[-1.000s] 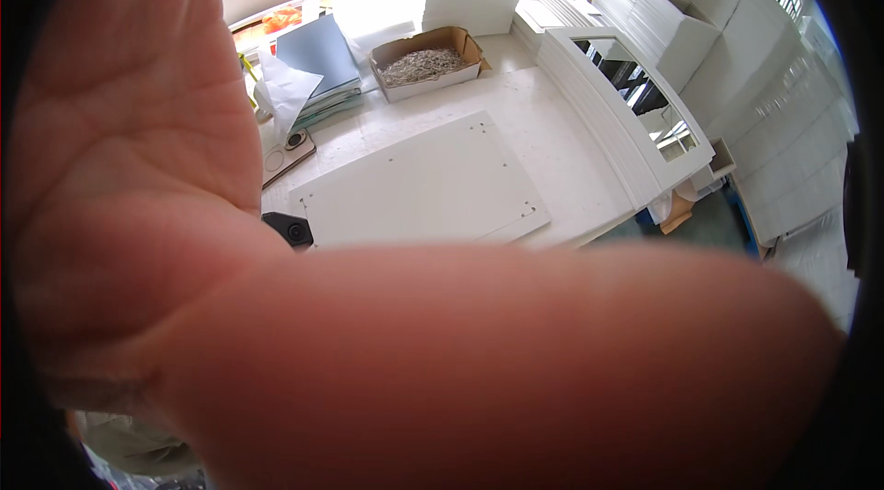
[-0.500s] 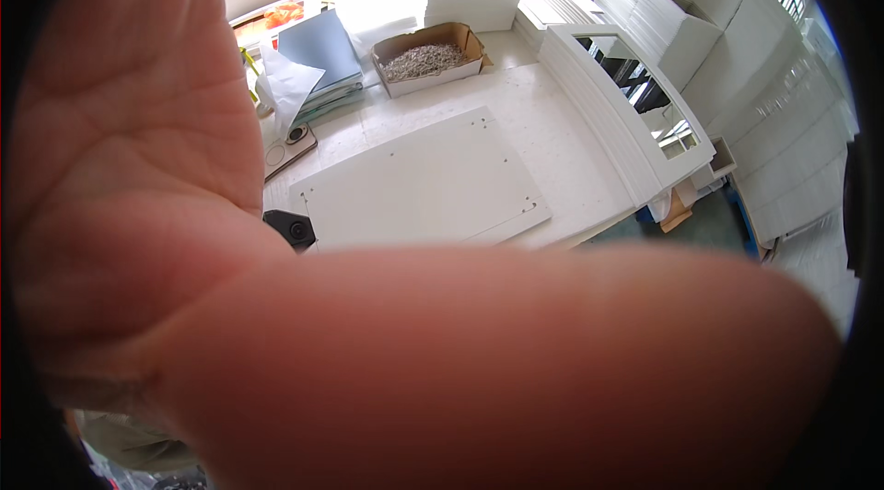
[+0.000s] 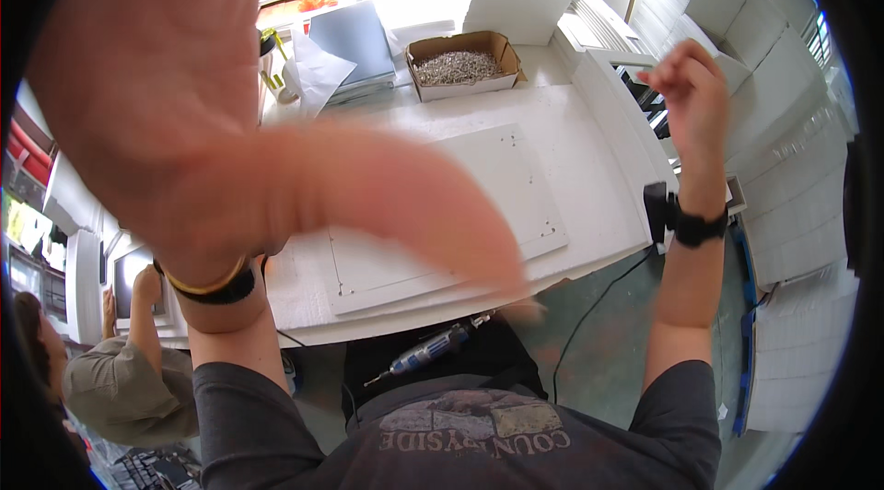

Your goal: Assembling a white furniture frame using a mallet and an electric screwdriver to secure components.

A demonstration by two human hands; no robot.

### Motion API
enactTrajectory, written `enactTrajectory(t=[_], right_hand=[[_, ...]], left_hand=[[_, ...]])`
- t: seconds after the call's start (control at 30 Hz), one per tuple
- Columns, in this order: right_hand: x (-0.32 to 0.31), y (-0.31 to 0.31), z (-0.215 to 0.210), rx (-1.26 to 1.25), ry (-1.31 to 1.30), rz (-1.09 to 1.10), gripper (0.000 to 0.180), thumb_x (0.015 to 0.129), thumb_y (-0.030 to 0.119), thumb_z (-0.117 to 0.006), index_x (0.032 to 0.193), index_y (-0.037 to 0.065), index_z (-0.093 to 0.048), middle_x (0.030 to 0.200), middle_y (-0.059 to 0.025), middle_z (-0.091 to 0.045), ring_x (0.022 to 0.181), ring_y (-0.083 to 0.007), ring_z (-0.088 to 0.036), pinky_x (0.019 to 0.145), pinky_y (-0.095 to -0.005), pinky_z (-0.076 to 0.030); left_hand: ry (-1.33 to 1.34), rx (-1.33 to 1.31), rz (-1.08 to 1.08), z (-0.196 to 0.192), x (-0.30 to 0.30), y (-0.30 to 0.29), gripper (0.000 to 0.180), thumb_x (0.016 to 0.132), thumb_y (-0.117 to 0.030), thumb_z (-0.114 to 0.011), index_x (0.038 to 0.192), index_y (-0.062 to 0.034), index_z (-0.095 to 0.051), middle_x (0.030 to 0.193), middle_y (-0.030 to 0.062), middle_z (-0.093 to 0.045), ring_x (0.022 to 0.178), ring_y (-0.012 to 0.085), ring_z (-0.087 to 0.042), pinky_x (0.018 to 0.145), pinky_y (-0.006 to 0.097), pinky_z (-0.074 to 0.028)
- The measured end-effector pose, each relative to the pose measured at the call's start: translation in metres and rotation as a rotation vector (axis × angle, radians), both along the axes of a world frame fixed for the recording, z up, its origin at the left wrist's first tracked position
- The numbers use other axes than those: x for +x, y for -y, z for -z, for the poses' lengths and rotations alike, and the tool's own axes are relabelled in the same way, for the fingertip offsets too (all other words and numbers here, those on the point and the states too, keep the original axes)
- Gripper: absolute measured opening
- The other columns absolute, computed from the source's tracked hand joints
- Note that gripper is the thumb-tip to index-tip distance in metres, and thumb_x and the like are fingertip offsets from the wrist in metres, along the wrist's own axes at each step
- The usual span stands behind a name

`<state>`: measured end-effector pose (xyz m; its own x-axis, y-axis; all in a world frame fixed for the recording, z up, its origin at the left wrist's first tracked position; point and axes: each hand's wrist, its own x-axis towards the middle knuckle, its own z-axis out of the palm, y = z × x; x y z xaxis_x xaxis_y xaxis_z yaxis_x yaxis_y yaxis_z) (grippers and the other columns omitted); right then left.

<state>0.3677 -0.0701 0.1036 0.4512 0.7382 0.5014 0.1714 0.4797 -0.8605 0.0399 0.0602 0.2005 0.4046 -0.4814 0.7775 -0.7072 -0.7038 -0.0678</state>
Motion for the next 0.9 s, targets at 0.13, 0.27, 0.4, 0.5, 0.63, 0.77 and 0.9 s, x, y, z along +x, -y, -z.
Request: enactTrajectory(t=[0.13,0.27,0.4,0.5,0.63,0.77,0.9], right_hand=[[0.069,-0.094,0.027,-0.356,-0.059,0.292,0.022,0.078,0.01,-0.043,0.088,-0.002,-0.059,0.071,-0.0079,-0.055,0.066,-0.0177,-0.059,0.065,-0.0313,-0.055],[0.128,-0.186,0.062,-0.543,-0.065,0.35,0.025,0.079,0.014,-0.048,0.092,-0.004,-0.059,0.082,-0.0109,-0.059,0.073,-0.0211,-0.061,0.064,-0.03,-0.055],[0.181,-0.249,0.084,-0.701,0.27,0.506,0.036,0.079,0.024,-0.056,0.1,-0.005,-0.057,0.089,-0.0113,-0.057,0.08,-0.0192,-0.059,0.062,-0.0289,-0.056],[0.204,-0.293,0.096,-0.859,0.522,0.805,0.063,0.08,0.048,-0.051,0.107,-0.009,-0.054,0.107,-0.022,-0.057,0.109,-0.0361,-0.05,0.089,-0.04,-0.043],[0.204,-0.324,0.098,-0.9,0.398,0.87,0.087,0.073,0.061,-0.054,0.118,-0.012,-0.045,0.121,-0.0276,-0.047,0.124,-0.0375,-0.032,0.097,-0.0434,-0.035],[0.226,-0.331,0.104,-0.956,0.511,0.933,0.094,0.07,0.067,-0.054,0.118,-0.012,-0.045,0.118,-0.0279,-0.05,0.12,-0.0367,-0.039,0.096,-0.0407,-0.037],[0.246,-0.33,0.106,-0.847,0.42,0.648,0.098,0.063,0.069,-0.062,0.115,-0.013,-0.046,0.113,-0.0244,-0.052,0.104,-0.0337,-0.052,0.076,-0.04,-0.048]], left_hand=[[-0.214,-0.822,-0.616,0.049,0.045,-0.091,0.03,0.082,-0.014,-0.062,0.108,-0.0012,-0.056,0.094,0.0059,-0.062,0.09,0.0136,-0.058,0.083,0.027,-0.045],[-0.457,-0.672,-1.083,0.125,0.087,-0.218,0.026,0.086,-0.022,-0.052,0.098,-0.0006,-0.061,0.092,0.0145,-0.063,0.083,0.0229,-0.06,0.076,0.033,-0.048],[-0.477,-0.33,-1.314,0.199,0.126,-0.281,0.029,0.083,-0.023,-0.046,0.076,-0.0004,-0.063,0.082,0.0208,-0.061,0.079,0.0372,-0.058,0.074,0.042,-0.046],[-0.575,-0.209,-1.344,0.232,0.152,-0.306,0.025,0.084,-0.024,-0.052,0.084,-0.0018,-0.063,0.09,0.0177,-0.063,0.089,0.0327,-0.059,0.08,0.04,-0.046],[-0.661,-0.03,-1.444,0.261,0.167,-0.341,0.029,0.084,-0.029,-0.056,0.091,-0.0014,-0.062,0.094,0.0163,-0.063,0.092,0.0304,-0.059,0.081,0.038,-0.046],[-0.839,0.137,-1.518,0.268,0.191,-0.364,0.035,0.082,-0.035,-0.058,0.093,-0.002,-0.061,0.095,0.0155,-0.062,0.093,0.0287,-0.059,0.081,0.038,-0.046],[-0.916,0.101,-1.533,0.271,0.195,-0.385,0.036,0.08,-0.037,-0.061,0.094,-0.0029,-0.061,0.095,0.0135,-0.063,0.093,0.0283,-0.059,0.079,0.038,-0.046]])
